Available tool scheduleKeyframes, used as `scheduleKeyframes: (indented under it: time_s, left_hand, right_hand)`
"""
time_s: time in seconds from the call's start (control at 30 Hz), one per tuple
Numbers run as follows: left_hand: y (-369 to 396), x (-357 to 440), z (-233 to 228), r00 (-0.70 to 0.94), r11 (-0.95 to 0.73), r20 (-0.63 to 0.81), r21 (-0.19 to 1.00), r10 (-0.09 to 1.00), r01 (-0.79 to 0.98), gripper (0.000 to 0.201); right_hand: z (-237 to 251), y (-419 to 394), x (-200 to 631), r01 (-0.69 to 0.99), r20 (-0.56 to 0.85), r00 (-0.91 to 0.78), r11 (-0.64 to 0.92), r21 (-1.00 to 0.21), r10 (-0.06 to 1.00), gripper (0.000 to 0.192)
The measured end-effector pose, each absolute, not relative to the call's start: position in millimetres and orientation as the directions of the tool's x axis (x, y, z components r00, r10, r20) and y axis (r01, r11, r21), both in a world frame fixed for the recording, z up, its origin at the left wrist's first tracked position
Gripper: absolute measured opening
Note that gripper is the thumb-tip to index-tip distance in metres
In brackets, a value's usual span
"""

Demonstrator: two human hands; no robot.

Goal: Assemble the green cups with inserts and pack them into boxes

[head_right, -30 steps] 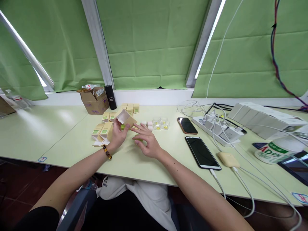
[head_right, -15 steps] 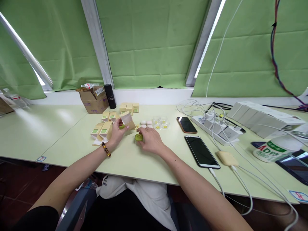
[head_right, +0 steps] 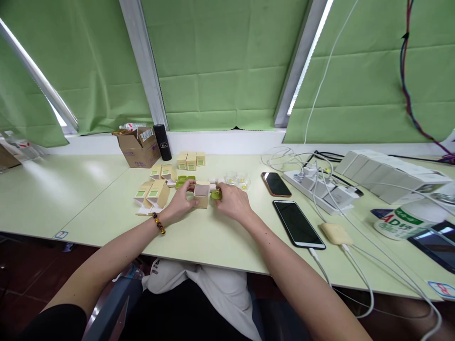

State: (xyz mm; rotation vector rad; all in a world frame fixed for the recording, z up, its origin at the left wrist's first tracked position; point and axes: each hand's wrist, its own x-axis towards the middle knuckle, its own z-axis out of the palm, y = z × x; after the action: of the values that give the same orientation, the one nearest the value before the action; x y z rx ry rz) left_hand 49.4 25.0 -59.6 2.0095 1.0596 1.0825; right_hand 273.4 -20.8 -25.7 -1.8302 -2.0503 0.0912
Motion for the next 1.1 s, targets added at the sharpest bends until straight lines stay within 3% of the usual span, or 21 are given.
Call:
scheduleKeyframes:
  time_s: [0.1, 0.3, 0.43, 0.57, 0.73, 0.87, 1.1]
  left_hand:
    - [20.1, 49.7, -56.5, 0.328, -0.551, 0.453, 0.76, 0.829, 0.345, 0.063]
    - [14.9, 50.9, -46.5, 0.203, -0.738, 0.709, 0.643, 0.675, 0.205, 0.016]
    - [14.3, 49.7, -44.9, 0.228, -0.739, 0.703, 0.635, 0.674, 0.226, 0.018]
    - [16.9, 49.8, -49.6, 0.244, -0.701, 0.658, 0.671, 0.713, 0.239, 0.019]
    - [20.1, 51.9, -54.5, 0.257, -0.683, 0.635, 0.705, 0.728, 0.192, 0.029]
    - [22.0, 53.2, -58.0, 0.273, -0.669, 0.621, 0.729, 0.735, 0.143, 0.034]
    - [24.9, 53.5, -59.4, 0.29, -0.606, 0.569, 0.793, 0.77, 0.053, 0.039]
  right_hand:
    - [-27.0, -18.8, 278.1, 0.908, 0.367, -0.016, 0.167, -0.384, 0.93, 0.04]
    - [-35.4, -13.3, 284.9, 0.769, 0.668, 0.051, 0.398, -0.501, 0.743, 0.039]
    - [-37.4, -15.9, 279.5, 0.66, 0.753, 0.1, 0.523, -0.539, 0.65, 0.038]
    - [-37.0, -21.5, 271.0, 0.55, 0.78, 0.145, 0.605, -0.575, 0.609, 0.036]
    - [-40.2, -26.0, 261.8, 0.41, 0.729, 0.158, 0.628, -0.662, 0.666, 0.039]
    - [-48.0, -25.9, 256.1, 0.319, 0.717, 0.073, 0.665, -0.675, 0.693, 0.039]
    - [-52.3, -24.2, 254.8, 0.345, 0.699, -0.056, 0.671, -0.656, 0.712, 0.037]
